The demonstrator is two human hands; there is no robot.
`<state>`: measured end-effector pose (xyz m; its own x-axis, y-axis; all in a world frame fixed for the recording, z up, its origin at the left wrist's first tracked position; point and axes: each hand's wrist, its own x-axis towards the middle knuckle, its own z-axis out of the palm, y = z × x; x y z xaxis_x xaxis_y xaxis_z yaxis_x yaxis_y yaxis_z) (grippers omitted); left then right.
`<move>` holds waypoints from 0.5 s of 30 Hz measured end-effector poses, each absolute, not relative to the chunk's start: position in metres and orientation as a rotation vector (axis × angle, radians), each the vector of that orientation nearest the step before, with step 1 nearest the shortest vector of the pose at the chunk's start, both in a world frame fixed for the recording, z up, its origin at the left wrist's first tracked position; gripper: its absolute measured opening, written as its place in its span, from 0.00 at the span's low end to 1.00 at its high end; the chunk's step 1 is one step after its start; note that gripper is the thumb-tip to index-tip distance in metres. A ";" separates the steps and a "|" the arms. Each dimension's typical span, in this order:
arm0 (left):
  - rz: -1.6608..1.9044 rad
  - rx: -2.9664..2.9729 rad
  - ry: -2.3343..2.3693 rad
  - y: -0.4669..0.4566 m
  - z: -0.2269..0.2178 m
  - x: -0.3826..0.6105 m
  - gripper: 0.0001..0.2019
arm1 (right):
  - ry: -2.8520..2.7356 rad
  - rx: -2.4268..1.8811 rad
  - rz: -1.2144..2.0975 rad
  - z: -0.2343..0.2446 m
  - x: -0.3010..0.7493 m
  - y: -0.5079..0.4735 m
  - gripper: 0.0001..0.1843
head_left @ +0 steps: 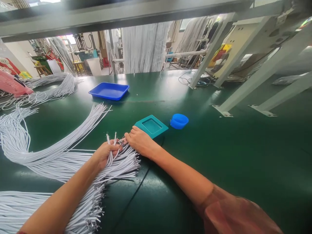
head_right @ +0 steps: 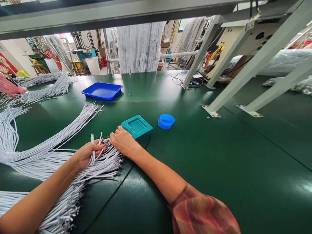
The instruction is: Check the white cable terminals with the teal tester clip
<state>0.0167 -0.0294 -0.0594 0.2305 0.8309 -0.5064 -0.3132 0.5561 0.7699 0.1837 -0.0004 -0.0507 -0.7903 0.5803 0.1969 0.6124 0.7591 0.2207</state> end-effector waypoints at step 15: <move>0.849 0.486 1.020 -0.032 -0.059 0.008 0.11 | -2.306 -1.486 -0.076 -0.053 0.217 0.020 0.27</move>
<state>0.0079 -0.0316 -0.0590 0.2570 0.8026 -0.5383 -0.3838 0.5960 0.7053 0.2167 0.0196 -0.0528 -0.3583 0.8639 0.3539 0.8853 0.4348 -0.1651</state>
